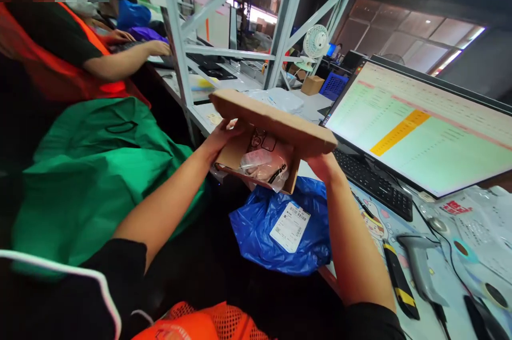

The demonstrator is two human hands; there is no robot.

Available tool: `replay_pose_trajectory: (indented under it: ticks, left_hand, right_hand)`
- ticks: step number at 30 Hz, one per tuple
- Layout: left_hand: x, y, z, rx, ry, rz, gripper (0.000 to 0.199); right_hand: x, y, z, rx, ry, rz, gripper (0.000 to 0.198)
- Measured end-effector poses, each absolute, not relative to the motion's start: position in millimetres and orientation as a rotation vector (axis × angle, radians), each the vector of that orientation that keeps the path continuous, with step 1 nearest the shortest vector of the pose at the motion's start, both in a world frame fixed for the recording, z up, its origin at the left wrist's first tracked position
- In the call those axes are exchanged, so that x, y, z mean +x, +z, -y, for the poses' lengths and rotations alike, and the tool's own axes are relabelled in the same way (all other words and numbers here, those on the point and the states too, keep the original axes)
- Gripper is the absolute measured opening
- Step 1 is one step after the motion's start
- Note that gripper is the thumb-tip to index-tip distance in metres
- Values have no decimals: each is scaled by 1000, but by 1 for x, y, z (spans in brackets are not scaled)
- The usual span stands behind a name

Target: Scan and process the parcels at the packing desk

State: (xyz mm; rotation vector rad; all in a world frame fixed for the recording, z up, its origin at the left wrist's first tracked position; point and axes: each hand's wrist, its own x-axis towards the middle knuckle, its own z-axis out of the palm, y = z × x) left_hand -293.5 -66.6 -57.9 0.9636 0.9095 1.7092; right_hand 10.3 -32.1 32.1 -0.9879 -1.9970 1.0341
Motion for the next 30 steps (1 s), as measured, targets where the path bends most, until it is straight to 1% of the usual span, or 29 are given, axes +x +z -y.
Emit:
replay_pose_trajectory:
  ticks: [3,8,10,12,16,21,26,28,30]
  left_hand:
    - [-284,-81,41,961,1700,-1031,64]
    - [-273,-110,15,1086,1880,-1244,52]
    - [-275,-115,11,1177,1860,-1271,47]
    - [-282,-119,10,1271,1755,-1329,46]
    - [-295,-124,12,1350,1545,-1312,60]
    - [-300,-131,21,1291,1487,-1190,83]
    - [-295,-133,29,1320,1345,-1224,94]
    - [-293,-130,30,1331,1316,-1263,97]
    - [-293,-126,31,1339,1285,-1334,100]
  right_hand:
    - [30,-3,43,-952,1268,1796,95]
    - [36,-40,35,-956,1319,1581,95]
    - [31,-45,28,-988,1338,1540,92]
    - [24,-46,22,-1045,1340,1522,90]
    - [13,-45,20,-1117,1315,1484,91]
    - [17,-47,26,-1008,1276,1683,93]
    - [15,-46,24,-973,965,1924,106]
    - [7,-43,21,-1021,902,1925,102]
    - [-1,-40,19,-1061,928,1887,97]
